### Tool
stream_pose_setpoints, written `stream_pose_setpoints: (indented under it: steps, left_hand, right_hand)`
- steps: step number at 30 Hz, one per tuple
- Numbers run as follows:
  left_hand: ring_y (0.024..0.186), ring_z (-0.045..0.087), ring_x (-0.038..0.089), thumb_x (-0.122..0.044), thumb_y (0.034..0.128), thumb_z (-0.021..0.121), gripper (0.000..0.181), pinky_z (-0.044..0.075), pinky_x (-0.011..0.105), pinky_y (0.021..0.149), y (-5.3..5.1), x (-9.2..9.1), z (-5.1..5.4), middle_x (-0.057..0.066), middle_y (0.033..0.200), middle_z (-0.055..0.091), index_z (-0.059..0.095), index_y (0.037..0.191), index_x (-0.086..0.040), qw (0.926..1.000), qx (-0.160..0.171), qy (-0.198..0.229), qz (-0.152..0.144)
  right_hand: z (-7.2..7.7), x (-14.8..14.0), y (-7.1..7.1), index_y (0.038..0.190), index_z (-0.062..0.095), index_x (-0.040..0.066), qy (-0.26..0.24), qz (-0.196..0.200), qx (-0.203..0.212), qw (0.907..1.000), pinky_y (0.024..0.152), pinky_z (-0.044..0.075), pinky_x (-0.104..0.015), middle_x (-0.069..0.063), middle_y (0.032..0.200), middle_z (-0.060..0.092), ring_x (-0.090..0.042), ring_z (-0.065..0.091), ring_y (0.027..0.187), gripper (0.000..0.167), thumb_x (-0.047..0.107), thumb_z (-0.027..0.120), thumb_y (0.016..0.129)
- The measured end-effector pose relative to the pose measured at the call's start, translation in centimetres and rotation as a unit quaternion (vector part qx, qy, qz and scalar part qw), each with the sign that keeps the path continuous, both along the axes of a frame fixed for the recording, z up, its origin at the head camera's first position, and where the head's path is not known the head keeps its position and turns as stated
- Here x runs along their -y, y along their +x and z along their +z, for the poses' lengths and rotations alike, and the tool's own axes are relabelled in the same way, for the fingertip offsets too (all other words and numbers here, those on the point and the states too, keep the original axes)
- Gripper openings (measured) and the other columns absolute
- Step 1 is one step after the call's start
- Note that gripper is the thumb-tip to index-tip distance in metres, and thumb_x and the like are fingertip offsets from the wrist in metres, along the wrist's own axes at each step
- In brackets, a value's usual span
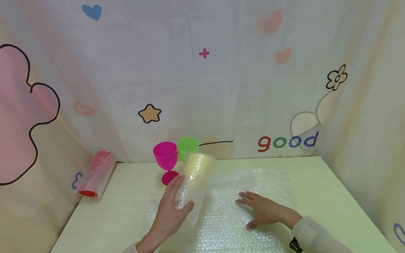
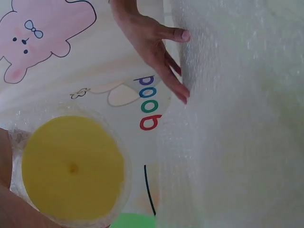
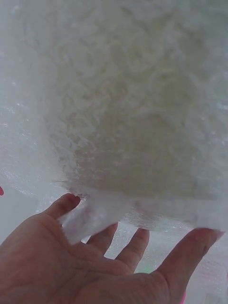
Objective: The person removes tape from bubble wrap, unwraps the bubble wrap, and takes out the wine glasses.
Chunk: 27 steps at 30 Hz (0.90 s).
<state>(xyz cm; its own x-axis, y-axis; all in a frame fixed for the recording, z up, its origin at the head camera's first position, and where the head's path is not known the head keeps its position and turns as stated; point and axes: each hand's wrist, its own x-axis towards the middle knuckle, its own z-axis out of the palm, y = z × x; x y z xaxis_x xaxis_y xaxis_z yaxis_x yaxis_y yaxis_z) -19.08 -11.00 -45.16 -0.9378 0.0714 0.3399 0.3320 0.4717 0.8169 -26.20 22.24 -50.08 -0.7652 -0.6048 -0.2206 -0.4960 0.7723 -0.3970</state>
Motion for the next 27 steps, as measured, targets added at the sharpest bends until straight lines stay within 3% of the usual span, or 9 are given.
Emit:
stream_pose_setpoints:
  steps: [12,20,27]
  left_hand:
    - [0.144,0.036,0.033,-0.023,0.084,0.071,0.074,0.032,0.058,0.115,-0.5,-3.3,-4.3,0.006,0.155,0.037,0.038,0.151,-0.018,0.9953,0.091,0.031,-0.002]
    - [0.145,0.033,0.037,-0.025,0.0856,0.069,0.076,0.029,0.059,0.116,-0.2,-4.5,-5.4,0.013,0.157,0.033,0.034,0.152,-0.012,0.9931,0.11,0.038,-0.013]
    - [0.144,0.034,0.039,-0.028,0.0864,0.068,0.077,0.03,0.059,0.115,0.2,-5.0,-6.2,0.018,0.158,0.03,0.033,0.152,-0.008,0.994,0.105,0.013,-0.028]
  right_hand:
    - [-0.2,-0.1,0.1,0.147,0.045,0.014,-0.001,0.018,-0.025,0.9995,0.112,0.031,-0.065,-0.016,0.16,0.031,-0.044,0.027,0.146,0.088,0.05,0.079,0.074]
    - [-0.3,-0.2,-0.1,0.147,0.045,0.016,0.0,0.012,-0.015,0.9998,0.113,0.03,-0.065,-0.015,0.161,0.03,-0.043,0.026,0.147,0.087,0.051,0.079,0.074]
    - [-0.2,-0.1,-0.2,0.147,0.046,0.019,0.007,0.003,-0.004,1.0,0.114,0.03,-0.064,-0.012,0.161,0.03,-0.041,0.026,0.148,0.085,0.05,0.079,0.074]
